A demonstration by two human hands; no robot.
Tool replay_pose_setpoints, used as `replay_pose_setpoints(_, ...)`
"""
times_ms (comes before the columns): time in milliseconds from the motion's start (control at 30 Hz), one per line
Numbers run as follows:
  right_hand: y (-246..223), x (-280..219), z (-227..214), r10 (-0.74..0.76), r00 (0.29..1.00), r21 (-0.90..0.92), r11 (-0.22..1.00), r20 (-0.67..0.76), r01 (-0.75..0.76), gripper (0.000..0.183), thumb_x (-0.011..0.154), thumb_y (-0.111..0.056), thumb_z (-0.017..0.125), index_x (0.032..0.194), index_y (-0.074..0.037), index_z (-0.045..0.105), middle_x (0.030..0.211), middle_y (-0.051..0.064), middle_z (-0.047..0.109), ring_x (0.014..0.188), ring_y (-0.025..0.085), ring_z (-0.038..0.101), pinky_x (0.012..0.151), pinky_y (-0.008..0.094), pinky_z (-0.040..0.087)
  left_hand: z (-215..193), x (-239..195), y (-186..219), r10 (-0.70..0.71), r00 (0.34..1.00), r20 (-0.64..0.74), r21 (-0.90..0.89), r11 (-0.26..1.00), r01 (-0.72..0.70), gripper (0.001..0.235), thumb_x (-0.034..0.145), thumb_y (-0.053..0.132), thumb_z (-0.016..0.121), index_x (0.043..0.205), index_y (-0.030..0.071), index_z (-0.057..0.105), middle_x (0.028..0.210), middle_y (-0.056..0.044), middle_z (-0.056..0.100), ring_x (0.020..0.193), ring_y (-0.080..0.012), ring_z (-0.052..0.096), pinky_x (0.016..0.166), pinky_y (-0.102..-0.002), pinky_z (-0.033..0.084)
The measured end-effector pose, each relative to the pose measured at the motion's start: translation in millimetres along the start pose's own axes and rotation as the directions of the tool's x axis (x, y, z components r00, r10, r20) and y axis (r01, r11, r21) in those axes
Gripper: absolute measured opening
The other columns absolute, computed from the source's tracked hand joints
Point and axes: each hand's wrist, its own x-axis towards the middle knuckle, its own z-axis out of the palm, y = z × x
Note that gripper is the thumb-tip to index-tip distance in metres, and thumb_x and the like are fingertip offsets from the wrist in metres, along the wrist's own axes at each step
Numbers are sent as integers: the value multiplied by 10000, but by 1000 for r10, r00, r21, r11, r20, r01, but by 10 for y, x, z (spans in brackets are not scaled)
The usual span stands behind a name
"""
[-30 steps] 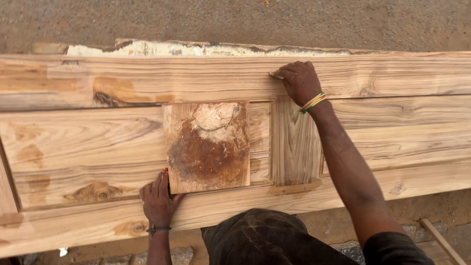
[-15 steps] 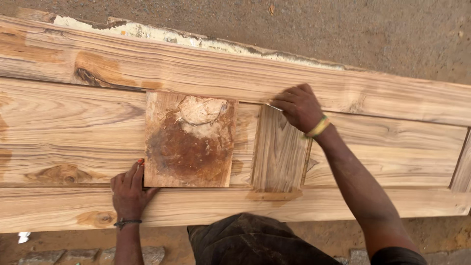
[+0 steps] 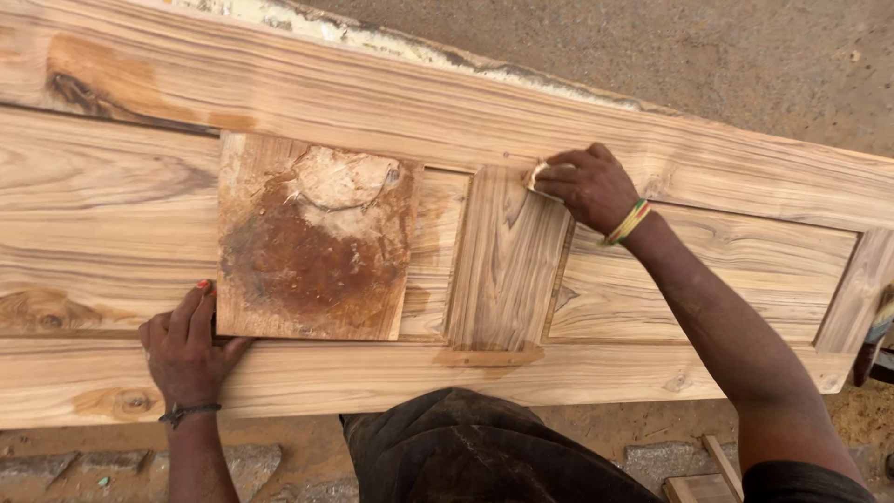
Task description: The person sands a large wooden door lying on the ground using a sanding block. They systematically rub the surface, including the raised panels and edges, to smooth the wood.
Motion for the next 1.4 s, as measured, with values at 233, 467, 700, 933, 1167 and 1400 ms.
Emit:
replay_pose_setpoints(233,170,-649,75,122,991,-15,992,56,-122,285,874,-95,715,1117,-228,782,1205,-94,749,1175,129,648,959,348,444,28,-33,-20,-31,999,28,17,999,31,906,560,509,897,1368,175,662,1473,63,625,1080,-218,573,1106,-439,456)
replay_pose_setpoints(467,402,-858,-39,384,923,38,923,-19,-383,239,974,-57,653,1104,-212,782,1152,-48,771,1066,151,662,970,359,438,122,-53,-135,-4,1000,1,-8,1000,4,926,552,544,904,1366,180,656,1449,45,621,1098,-225,581,1094,-447,466)
replay_pose_setpoints(700,361,-247,309,670,742,122,736,4,-666,145,1092,-226,639,1096,-185,778,1108,12,769,961,187,666,834,409,426,47,17,-92,33,998,-59,-56,998,-36,866,605,469,923,1366,163,643,1449,14,608,1126,-258,574,1090,-465,459)
replay_pose_setpoints(933,-779,-310,637,698,703,-15,708,-136,-706,209,980,-227,617,1095,-217,791,1123,-4,769,1036,163,674,966,427,389,-1,32,-83,26,999,-30,-91,995,-29,879,577,450,901,1369,169,645,1452,20,603,1115,-265,573,1070,-453,465)
replay_pose_setpoints(1167,-320,-811,570,766,638,38,642,-81,-766,197,1033,-266,613,1035,-268,810,1034,-20,781,862,209,681,929,498,400,-26,53,-98,65,997,-41,-98,993,-69,845,644,484,894,1377,145,644,1462,20,603,1056,-268,559,1022,-452,458)
replay_pose_setpoints(1400,747,-1019,689,971,233,169,239,-58,-956,163,1008,-271,682,975,-166,801,932,147,752,870,380,683,794,527,468,26,39,-153,73,997,-9,-114,991,-73,863,619,498,909,1354,138,636,1456,7,595,1065,-251,567,1005,-448,455)
